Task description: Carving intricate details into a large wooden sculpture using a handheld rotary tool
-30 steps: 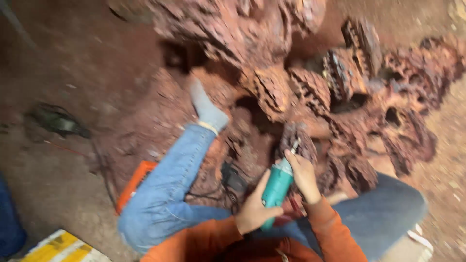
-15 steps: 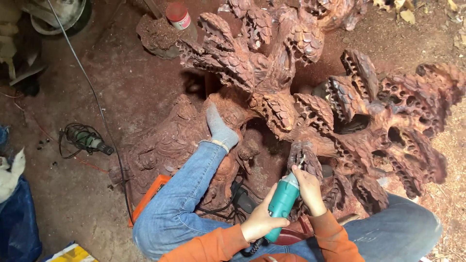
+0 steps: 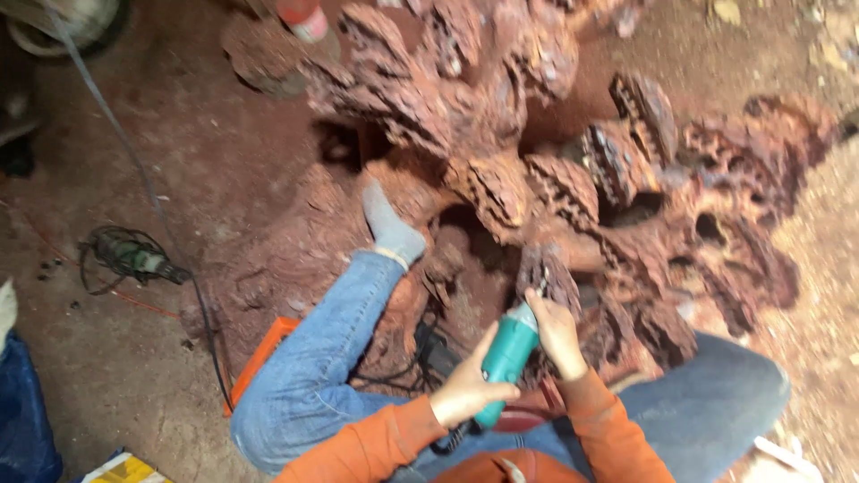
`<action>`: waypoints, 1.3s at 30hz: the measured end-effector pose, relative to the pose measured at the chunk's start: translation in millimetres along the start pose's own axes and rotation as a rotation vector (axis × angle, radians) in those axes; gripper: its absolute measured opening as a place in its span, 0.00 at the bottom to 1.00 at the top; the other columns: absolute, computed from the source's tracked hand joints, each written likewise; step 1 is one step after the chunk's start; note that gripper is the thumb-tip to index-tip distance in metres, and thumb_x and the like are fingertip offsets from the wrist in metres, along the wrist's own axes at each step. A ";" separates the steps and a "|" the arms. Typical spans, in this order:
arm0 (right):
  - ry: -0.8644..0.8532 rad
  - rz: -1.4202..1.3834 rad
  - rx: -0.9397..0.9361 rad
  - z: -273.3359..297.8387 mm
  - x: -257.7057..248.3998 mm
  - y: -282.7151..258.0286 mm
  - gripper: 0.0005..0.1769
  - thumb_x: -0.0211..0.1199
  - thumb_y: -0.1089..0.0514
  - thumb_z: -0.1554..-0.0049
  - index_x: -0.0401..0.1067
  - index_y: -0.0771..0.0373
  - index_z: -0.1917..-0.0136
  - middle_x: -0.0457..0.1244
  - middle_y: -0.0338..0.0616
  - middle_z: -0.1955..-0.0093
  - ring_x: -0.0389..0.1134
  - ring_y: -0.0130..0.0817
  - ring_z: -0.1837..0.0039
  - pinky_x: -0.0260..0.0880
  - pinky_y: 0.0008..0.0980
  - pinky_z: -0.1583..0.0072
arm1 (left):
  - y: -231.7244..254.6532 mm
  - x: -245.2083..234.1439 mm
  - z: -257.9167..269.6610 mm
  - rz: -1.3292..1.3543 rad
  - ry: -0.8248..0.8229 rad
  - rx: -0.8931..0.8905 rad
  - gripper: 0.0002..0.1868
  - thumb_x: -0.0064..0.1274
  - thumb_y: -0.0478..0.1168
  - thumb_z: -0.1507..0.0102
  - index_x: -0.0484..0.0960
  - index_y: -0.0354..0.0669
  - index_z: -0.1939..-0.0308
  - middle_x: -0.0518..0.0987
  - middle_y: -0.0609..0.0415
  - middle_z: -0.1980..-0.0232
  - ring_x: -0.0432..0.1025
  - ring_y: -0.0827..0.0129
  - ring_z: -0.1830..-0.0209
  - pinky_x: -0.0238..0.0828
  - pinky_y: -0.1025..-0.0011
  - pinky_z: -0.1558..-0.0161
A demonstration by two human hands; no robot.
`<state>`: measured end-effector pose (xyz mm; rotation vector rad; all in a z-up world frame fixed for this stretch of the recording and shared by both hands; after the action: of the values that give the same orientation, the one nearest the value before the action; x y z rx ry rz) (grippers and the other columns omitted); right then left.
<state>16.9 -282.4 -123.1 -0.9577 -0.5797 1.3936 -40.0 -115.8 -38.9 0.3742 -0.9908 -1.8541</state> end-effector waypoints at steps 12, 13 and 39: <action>-0.002 0.122 0.073 3.2 -2.5 12.6 0.31 0.57 0.35 0.38 0.77 0.61 0.68 0.65 0.48 0.69 0.69 0.41 0.56 0.67 0.37 0.48 | 9.1 -3.9 -0.4 -0.111 -0.010 -0.180 0.61 0.67 0.47 0.51 0.47 0.67 0.18 0.70 0.32 0.34 0.71 0.41 0.38 0.72 0.51 0.50; 0.000 0.127 0.070 3.6 -2.1 11.8 0.31 0.58 0.36 0.38 0.76 0.62 0.69 0.64 0.50 0.70 0.68 0.41 0.57 0.67 0.37 0.49 | 4.1 -5.9 -1.7 -0.113 -0.017 -0.179 0.62 0.68 0.47 0.51 0.47 0.68 0.18 0.71 0.32 0.35 0.72 0.41 0.39 0.73 0.51 0.51; -0.003 -0.405 0.126 -4.0 44.4 41.7 0.25 0.57 0.42 0.33 0.71 0.67 0.38 0.58 0.44 0.43 0.58 0.34 0.39 0.67 0.53 0.35 | -4.1 -106.6 -45.1 -1.099 0.071 0.000 0.48 0.54 0.53 0.49 0.54 0.89 0.26 0.76 0.54 0.44 0.77 0.42 0.49 0.76 0.50 0.45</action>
<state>3.2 -243.7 -168.3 -0.6910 -0.6404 1.0543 37.7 -44.6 -87.0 1.1384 -0.7723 -2.7633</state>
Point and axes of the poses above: each hand's wrist, its own z-axis away from the middle knuckle, its own x-axis out of the palm, y = z × x, the point moved 9 cm from there along -z, towards the middle knuckle
